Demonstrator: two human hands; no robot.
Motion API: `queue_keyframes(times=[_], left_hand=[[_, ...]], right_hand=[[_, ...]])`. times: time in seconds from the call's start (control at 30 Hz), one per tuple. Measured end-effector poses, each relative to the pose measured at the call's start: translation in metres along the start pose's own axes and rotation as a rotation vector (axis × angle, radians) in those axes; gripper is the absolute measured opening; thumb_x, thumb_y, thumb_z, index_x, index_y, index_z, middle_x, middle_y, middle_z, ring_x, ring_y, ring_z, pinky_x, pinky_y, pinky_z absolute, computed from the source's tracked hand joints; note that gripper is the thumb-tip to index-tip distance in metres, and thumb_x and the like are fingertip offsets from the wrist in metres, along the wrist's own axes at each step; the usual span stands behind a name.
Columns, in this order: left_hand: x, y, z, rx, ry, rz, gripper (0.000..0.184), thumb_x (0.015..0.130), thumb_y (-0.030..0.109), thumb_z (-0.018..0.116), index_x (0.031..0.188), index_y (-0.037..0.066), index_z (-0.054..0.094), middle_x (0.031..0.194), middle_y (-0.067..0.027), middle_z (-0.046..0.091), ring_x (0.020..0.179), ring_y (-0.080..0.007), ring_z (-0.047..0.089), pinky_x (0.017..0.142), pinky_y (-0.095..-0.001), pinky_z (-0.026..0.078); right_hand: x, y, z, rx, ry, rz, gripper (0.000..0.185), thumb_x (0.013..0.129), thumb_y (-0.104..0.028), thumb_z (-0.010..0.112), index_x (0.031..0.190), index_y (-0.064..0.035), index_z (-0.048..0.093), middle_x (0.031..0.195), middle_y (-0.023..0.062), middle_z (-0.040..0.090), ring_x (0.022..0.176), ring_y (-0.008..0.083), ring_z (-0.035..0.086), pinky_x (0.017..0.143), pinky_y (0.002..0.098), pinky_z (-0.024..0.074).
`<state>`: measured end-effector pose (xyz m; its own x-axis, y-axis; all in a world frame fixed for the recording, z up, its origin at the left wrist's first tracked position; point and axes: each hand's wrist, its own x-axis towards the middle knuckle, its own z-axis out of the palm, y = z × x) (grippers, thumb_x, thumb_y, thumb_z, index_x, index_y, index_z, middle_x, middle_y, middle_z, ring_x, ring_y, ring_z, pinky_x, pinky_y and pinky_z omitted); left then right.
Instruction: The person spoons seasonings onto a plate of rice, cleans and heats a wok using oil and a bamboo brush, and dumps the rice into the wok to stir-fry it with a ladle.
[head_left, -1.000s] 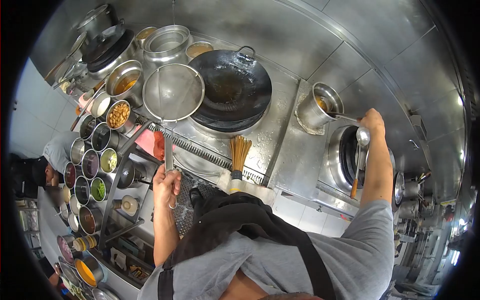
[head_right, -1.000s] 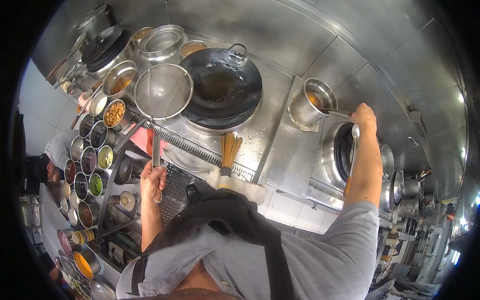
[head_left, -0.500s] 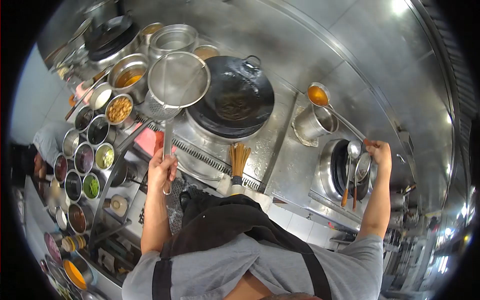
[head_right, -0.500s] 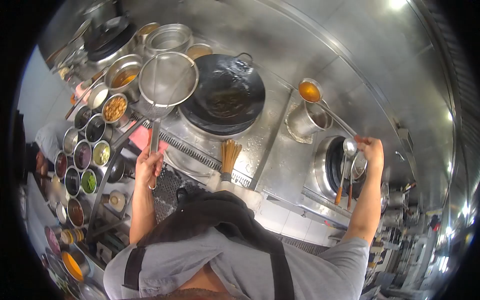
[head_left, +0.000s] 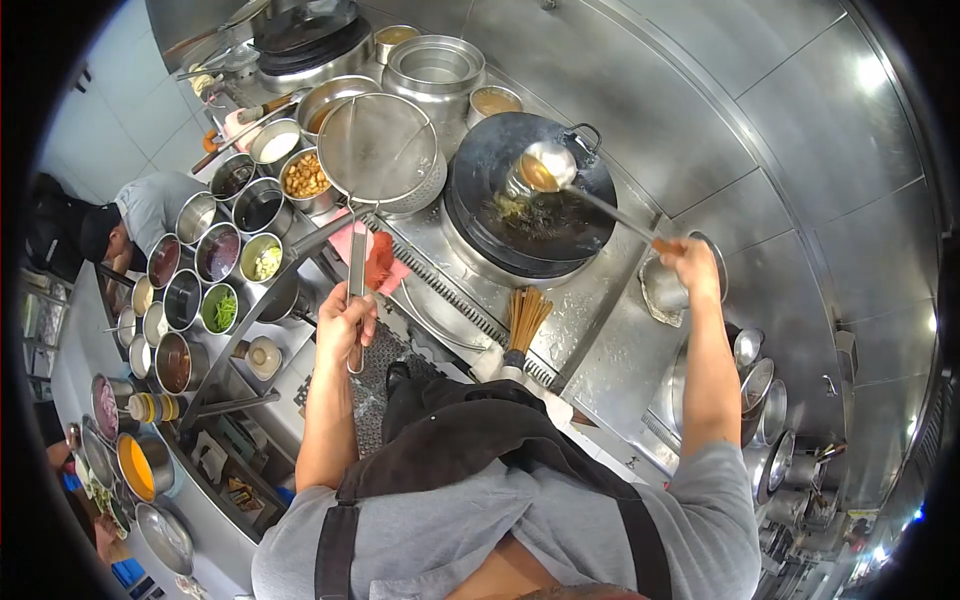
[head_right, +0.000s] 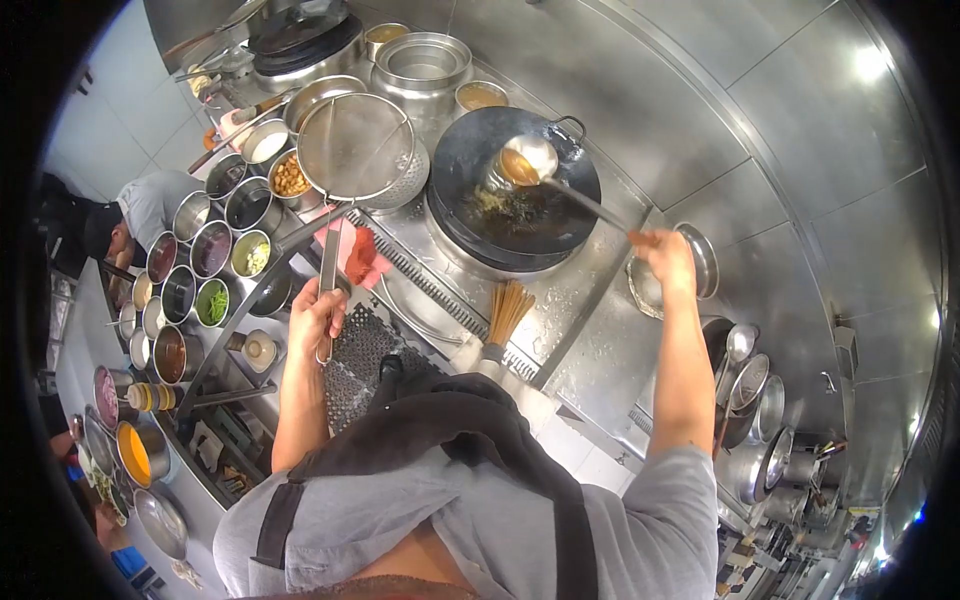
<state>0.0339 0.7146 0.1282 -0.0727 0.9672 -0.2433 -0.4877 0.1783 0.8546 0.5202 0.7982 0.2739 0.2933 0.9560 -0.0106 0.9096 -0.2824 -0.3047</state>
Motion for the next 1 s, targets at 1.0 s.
queue_keyframes(times=[1.0], left_hand=[[0.032, -0.174, 0.422, 0.215, -0.805, -0.534, 0.02, 0.089, 0.004, 0.046, 0.106, -0.004, 0.051, 0.069, -0.0089, 0.055, 0.05, -0.0124, 0.047, 0.04, -0.0229, 0.036]], right_hand=[[-0.264, 0.192, 0.214, 0.509, 0.1, 0.338, 0.027, 0.07, -0.015, 0.062, 0.088, 0.0047, 0.059, 0.066, 0.0209, 0.061, 0.054, 0.0298, 0.061, 0.053, 0.0392, 0.048]])
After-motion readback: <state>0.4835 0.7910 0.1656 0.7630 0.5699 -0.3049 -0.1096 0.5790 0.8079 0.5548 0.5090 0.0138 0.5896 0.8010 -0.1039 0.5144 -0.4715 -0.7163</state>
